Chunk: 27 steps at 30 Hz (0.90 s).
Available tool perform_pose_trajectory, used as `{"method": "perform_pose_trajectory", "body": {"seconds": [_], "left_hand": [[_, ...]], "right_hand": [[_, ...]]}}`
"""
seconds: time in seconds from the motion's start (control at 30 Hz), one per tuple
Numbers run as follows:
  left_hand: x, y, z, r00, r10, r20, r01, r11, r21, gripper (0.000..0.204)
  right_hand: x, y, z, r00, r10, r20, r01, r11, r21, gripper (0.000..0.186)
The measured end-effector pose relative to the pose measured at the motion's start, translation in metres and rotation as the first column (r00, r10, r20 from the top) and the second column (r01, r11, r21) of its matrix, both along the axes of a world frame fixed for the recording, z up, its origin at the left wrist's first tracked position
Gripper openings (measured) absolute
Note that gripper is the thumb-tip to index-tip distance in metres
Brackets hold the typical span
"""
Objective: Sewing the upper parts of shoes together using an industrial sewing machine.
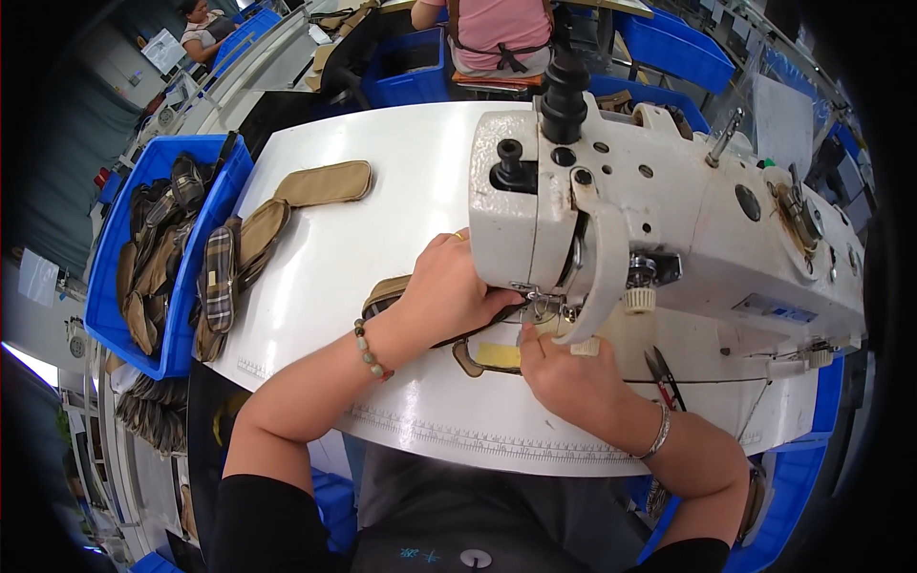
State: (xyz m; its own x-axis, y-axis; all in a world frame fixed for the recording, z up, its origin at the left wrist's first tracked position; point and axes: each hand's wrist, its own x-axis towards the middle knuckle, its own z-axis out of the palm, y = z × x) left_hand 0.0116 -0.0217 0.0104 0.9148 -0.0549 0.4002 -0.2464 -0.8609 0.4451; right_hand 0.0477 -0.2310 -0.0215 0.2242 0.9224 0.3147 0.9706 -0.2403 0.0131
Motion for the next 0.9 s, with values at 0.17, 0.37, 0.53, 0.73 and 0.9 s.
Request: {"method": "perform_pose_trajectory", "body": {"seconds": [0.17,0.37,0.53,0.73,0.9], "left_hand": [[0.003,0.000,0.000,0.999,-0.012,0.044,0.010,0.999,0.038,0.027],[0.002,0.001,0.006,0.999,-0.034,-0.015,0.036,0.994,0.108,0.028],[-0.002,0.006,0.003,0.994,-0.049,-0.096,0.068,0.976,0.205,0.030],[-0.004,0.008,-0.018,0.996,0.042,-0.080,-0.052,0.989,-0.139,0.036],[-0.002,0.010,-0.020,0.998,0.000,-0.062,-0.009,0.988,-0.153,0.036]], "right_hand": [[0.001,0.000,-0.001,1.000,0.003,-0.002,-0.003,1.000,0.019,0.037],[0.002,-0.001,0.000,1.000,0.013,-0.002,-0.013,1.000,0.021,0.038],[0.003,-0.004,0.005,0.994,0.089,0.067,-0.090,0.996,0.005,0.035],[0.001,-0.003,0.010,0.980,0.195,0.044,-0.199,0.975,0.095,0.030],[0.005,0.006,0.002,0.975,0.144,0.168,-0.188,0.940,0.284,0.029]]}}
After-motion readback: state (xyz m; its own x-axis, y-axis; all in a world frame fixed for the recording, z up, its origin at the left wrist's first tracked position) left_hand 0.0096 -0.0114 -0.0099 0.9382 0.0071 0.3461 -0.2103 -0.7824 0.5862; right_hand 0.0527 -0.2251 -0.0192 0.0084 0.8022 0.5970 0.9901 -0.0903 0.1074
